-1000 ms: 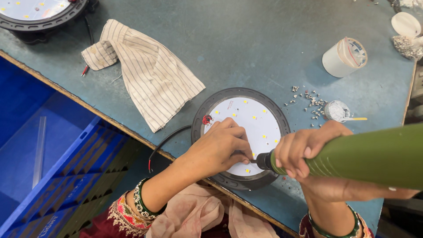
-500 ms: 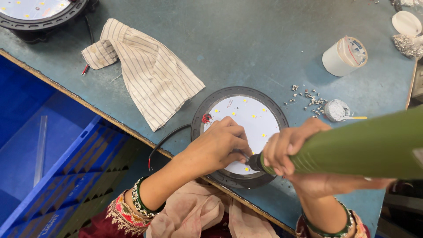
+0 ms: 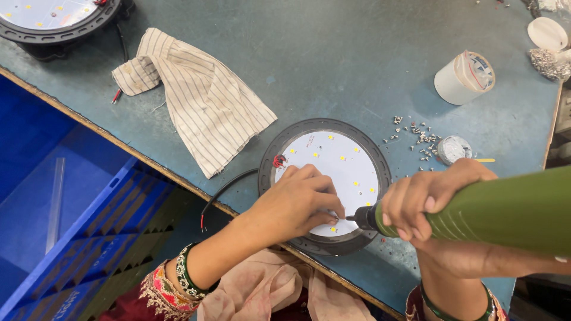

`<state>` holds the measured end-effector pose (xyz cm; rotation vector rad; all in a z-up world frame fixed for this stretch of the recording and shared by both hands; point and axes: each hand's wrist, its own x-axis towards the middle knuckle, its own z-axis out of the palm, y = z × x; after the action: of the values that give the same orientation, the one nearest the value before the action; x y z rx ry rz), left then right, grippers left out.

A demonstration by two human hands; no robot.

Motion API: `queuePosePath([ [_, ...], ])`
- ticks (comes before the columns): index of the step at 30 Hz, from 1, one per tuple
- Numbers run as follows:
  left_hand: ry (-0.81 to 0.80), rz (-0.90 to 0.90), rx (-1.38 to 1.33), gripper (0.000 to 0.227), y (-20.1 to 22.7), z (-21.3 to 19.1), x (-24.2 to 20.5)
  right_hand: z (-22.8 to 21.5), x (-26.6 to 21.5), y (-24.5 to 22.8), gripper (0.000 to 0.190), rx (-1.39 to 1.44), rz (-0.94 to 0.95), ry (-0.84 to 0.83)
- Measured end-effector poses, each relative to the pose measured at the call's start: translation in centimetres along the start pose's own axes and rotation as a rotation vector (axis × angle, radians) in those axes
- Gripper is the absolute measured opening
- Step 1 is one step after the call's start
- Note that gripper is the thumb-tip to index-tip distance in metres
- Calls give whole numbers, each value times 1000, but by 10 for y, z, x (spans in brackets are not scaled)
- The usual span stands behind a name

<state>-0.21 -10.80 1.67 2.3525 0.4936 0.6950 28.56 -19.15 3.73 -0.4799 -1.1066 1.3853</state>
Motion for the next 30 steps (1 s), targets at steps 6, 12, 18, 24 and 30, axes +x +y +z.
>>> queuePosePath([
  [6, 36, -14, 10, 9, -3, 6, 0, 12, 3, 5, 118, 14, 2, 10],
  [12, 88, -13, -1, 8, -7, 9, -2, 18, 8, 17, 125, 54, -30, 4],
  [18, 114, 9, 41, 9, -8, 12, -3, 20, 11, 19, 125, 36, -37, 57],
  [24, 116, 29, 49, 9, -8, 11, -2, 20, 13, 22, 126, 75, -80, 5],
  [30, 105, 25, 124, 8, -5, 12, -3, 20, 17, 21, 125, 95, -102, -2],
])
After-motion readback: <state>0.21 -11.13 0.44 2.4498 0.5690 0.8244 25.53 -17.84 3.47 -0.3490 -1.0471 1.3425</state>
